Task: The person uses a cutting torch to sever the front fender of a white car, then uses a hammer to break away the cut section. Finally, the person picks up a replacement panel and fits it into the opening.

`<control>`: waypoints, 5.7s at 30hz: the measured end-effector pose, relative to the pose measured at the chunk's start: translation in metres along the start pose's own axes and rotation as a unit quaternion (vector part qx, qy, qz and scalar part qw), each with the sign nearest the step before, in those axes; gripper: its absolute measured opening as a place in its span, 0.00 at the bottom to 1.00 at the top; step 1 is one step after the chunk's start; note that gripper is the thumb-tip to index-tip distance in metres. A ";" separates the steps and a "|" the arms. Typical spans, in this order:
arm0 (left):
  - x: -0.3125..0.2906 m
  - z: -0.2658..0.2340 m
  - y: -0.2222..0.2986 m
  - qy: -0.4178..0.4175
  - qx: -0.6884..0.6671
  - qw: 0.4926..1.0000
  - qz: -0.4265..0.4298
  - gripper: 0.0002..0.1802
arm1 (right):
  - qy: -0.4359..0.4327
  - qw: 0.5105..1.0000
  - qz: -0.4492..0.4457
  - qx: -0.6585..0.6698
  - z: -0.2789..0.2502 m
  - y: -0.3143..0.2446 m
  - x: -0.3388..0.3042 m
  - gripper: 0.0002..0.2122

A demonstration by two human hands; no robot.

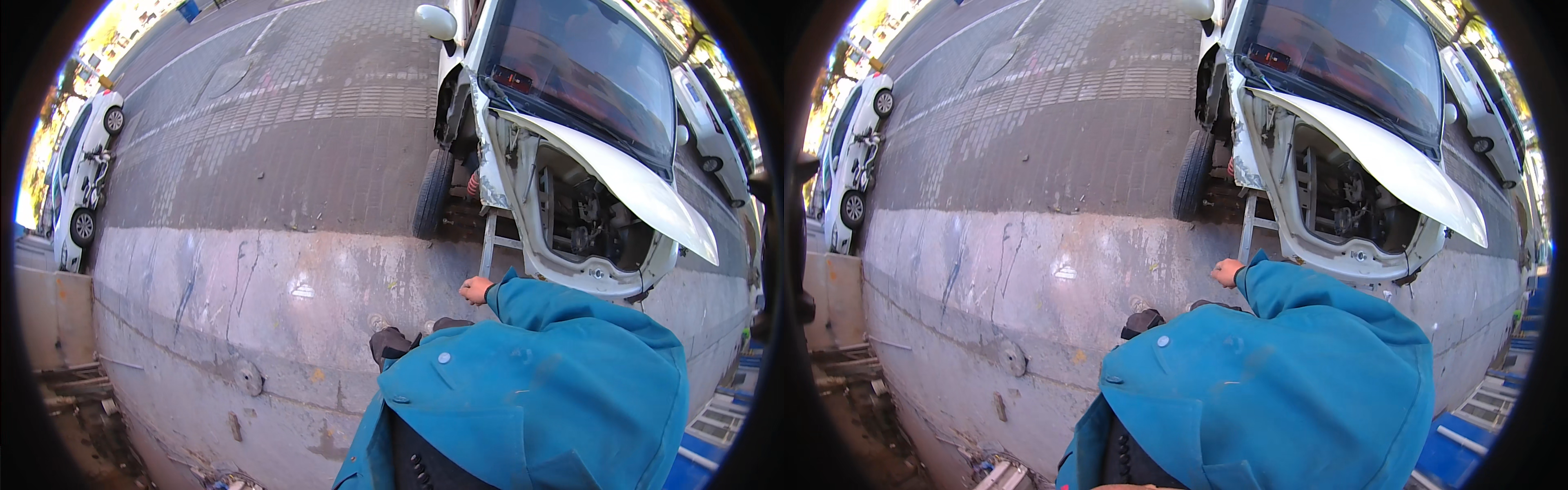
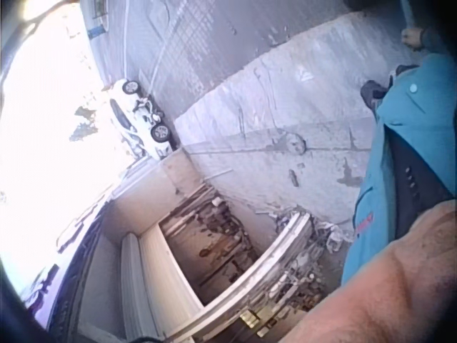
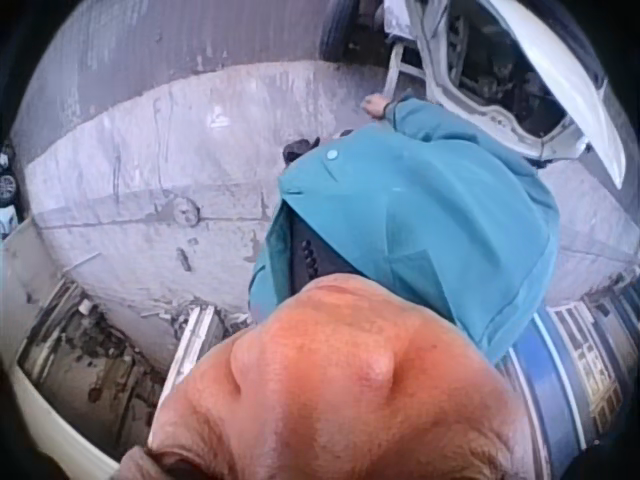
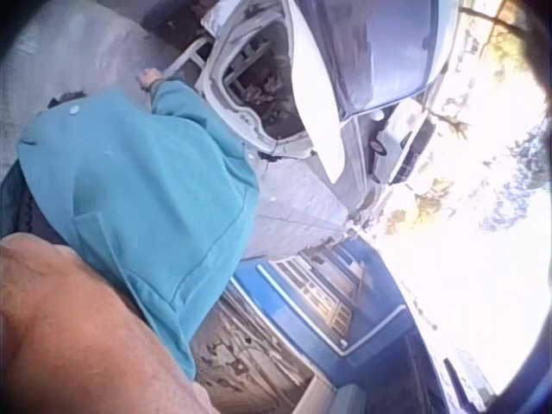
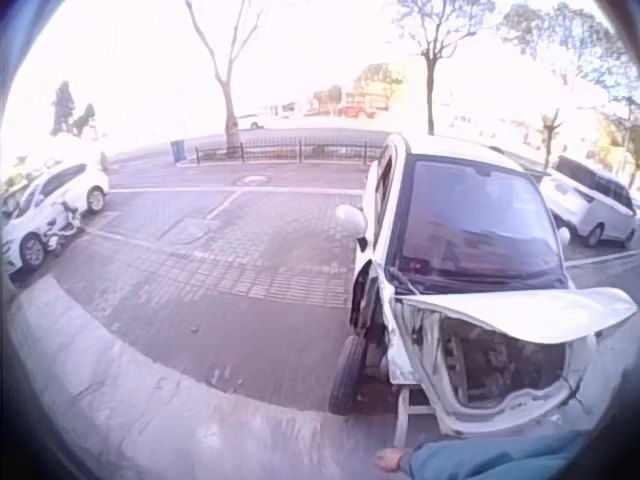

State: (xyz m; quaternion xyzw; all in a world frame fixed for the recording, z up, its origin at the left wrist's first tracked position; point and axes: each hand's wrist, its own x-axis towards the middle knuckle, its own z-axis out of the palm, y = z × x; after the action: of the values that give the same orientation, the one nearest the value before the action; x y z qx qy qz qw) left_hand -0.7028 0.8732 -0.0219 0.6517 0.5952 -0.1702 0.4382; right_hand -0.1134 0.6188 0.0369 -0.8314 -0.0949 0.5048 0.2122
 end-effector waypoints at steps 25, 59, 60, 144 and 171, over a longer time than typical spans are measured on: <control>0.449 -0.200 0.406 -0.049 0.224 0.958 0.174 0.21 | 0.515 0.796 -0.226 0.223 -0.262 -0.259 0.150 0.17; 0.750 -0.122 1.059 -0.215 0.450 0.790 0.356 0.20 | 0.733 0.594 0.331 0.029 -0.547 -0.173 0.262 0.25; 0.749 -0.118 1.063 -0.218 0.470 0.776 0.361 0.20 | 0.748 0.569 0.339 0.051 -0.548 -0.168 0.258 0.26; -0.144 0.445 0.428 -0.491 0.613 -0.110 0.609 0.22 | 0.568 0.145 0.598 0.546 0.409 -0.154 -0.038 0.17; -0.441 0.664 0.007 -0.419 0.807 0.251 0.333 0.20 | 0.475 0.200 0.573 0.638 0.583 0.151 -0.379 0.20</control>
State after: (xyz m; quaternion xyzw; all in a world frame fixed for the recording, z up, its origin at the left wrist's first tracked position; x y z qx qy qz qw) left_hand -0.6006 0.0836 -0.0619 0.6439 -0.3881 -0.6502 -0.1097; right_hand -0.8133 0.4927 0.0385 -0.3249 0.8798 -0.1116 0.3284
